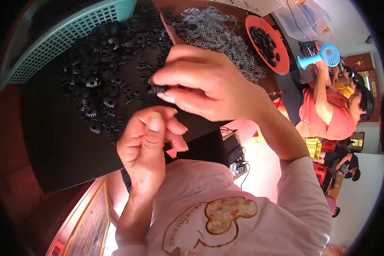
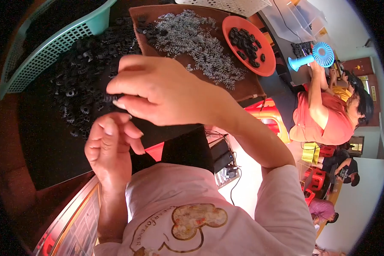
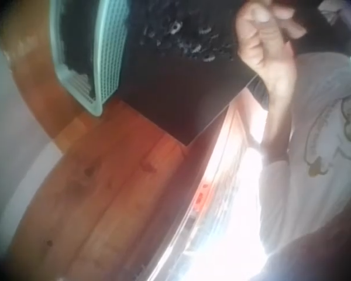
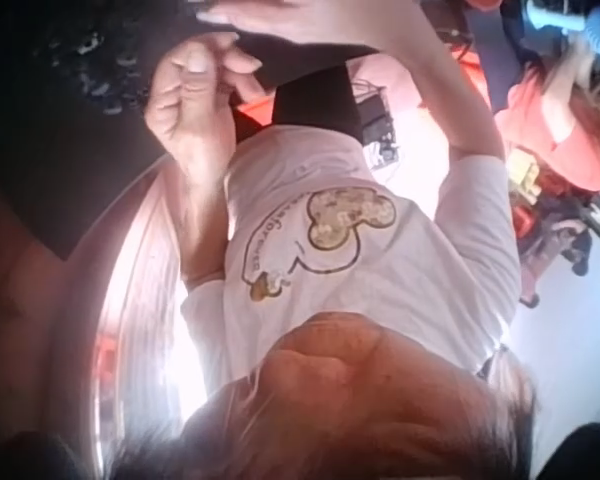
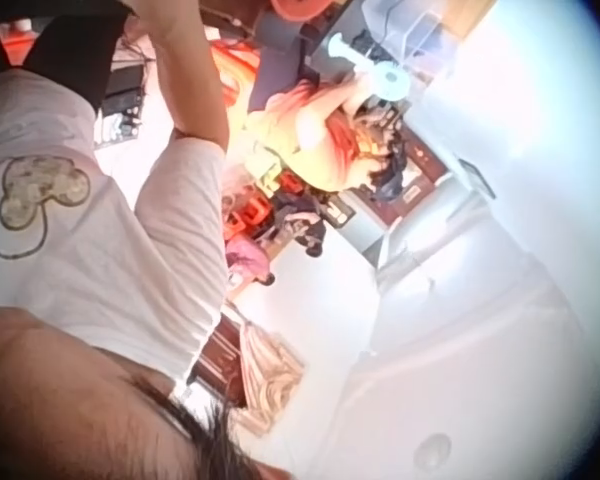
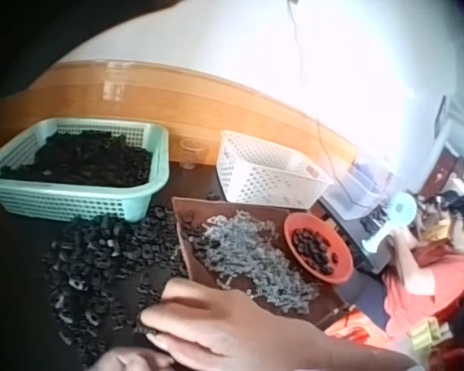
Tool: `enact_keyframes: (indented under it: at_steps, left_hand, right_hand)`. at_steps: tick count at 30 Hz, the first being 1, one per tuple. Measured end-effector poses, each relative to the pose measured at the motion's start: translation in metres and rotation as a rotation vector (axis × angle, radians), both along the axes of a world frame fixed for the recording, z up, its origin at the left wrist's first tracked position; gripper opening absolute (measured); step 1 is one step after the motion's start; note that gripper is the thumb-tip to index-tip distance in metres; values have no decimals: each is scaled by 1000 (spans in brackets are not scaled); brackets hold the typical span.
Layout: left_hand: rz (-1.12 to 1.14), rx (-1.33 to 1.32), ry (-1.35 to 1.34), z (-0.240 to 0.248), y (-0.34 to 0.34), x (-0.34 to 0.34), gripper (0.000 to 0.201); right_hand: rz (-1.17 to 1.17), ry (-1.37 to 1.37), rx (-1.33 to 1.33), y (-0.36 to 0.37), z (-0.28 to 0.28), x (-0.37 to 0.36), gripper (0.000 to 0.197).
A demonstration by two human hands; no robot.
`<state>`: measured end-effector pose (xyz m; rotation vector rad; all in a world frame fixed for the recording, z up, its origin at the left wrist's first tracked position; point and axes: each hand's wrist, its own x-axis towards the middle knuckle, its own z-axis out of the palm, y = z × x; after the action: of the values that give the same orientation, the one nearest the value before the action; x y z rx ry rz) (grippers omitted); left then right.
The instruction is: Assembling small silver pins into black plastic components at a workbench.
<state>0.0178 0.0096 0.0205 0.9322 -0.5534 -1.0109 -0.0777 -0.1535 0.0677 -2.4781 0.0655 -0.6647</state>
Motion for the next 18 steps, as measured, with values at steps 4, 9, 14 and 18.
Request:
enact_keyframes:
  at_steps: [4, 9, 14, 18]
  left_hand:
    - [17, -66, 130, -4, -6, 4, 39]
    - [16, -56, 166, -4, -6, 4, 39]
    - [38, -38, 110, -2, -6, 3, 32]
    - [-45, -80, -13, -1, -5, 0, 32]
  right_hand:
    - [29, -50, 26, 16, -1, -11, 23]
    - [-89, 0, -95, 34, -3, -16, 17]
    - [-103, -102, -9, 35, -3, -25, 30]
    - [-47, -92, 128, 40, -7, -32, 27]
